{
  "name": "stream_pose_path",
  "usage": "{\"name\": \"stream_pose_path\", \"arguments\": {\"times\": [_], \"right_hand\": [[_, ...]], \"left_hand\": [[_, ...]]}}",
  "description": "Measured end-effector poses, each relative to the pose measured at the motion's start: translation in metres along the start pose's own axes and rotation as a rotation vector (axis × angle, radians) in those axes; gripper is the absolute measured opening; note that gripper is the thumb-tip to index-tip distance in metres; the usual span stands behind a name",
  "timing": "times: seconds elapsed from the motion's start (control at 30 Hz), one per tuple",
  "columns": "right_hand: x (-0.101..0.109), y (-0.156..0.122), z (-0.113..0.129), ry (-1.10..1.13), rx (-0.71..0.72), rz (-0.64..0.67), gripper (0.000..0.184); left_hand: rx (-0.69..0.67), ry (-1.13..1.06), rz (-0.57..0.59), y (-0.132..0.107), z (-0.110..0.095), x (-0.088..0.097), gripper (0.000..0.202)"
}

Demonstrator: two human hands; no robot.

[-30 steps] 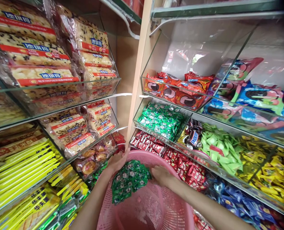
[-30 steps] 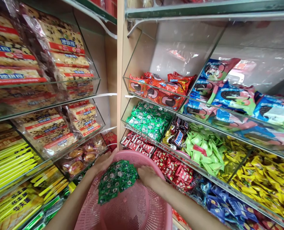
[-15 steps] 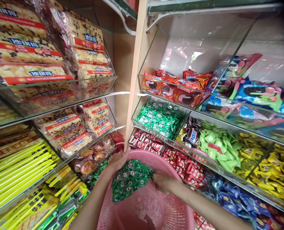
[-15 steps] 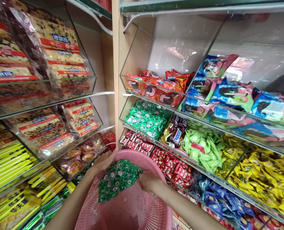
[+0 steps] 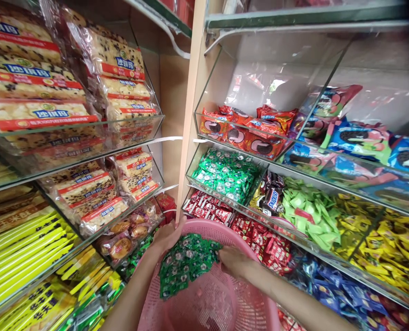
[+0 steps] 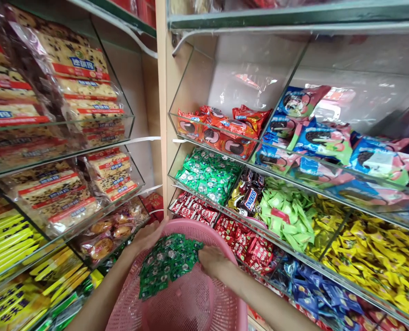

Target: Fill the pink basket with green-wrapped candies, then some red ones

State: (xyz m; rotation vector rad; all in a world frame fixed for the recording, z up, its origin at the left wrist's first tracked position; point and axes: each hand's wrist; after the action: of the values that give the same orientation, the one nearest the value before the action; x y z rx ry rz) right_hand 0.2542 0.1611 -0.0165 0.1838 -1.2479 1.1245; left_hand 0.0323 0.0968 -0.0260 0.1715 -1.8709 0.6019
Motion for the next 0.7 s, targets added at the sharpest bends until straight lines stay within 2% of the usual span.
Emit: {"name": "stream_pose_path", "arguments": {"times": [0.13, 0.27, 0.37, 0.43, 0.5, 0.6, 0.7], "right_hand": [[0.043, -0.017, 0.026, -0.139, 0.108, -0.046, 0.016], [0.113, -0.037, 0.056, -0.169, 0.177, -0.199, 0.018], [0.168, -0.036, 0.061, -0.177, 0.217, -0.366, 0.022], [0.195, -0.023, 0.054, -0.213, 0.173, -0.45, 0.018], [0.212, -0.005, 0.044, -0.241, 0.094, -0.462, 0.025], [0.218, 0.023, 0.03, -0.243, 0.065, -0.33, 0.05], [0.214, 0.041, 0.023, -0.241, 0.093, -0.25, 0.049]], "left_hand": [[-0.01, 0.008, 0.012, -0.001, -0.005, 0.005, 0.083], [-0.007, 0.016, 0.013, 0.0, -0.007, 0.005, 0.084], [-0.004, 0.016, 0.013, 0.002, -0.005, 0.004, 0.083], [-0.009, 0.013, 0.007, 0.002, -0.004, 0.003, 0.081], [-0.018, 0.013, -0.005, 0.002, -0.002, 0.002, 0.078], [-0.01, 0.012, -0.019, 0.002, 0.002, -0.001, 0.077], [-0.003, 0.019, -0.064, 0.002, 0.005, -0.004, 0.074]]}}
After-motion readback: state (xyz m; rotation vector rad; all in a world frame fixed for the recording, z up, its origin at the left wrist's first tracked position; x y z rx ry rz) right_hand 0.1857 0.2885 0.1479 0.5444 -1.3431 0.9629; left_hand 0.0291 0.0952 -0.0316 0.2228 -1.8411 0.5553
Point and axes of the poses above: each hand's wrist, its own y-axis towards the middle knuckle, its own x-axis out of the back of the hand, z = x × y, and after that the axes turned 15 degrees about y, right-handed
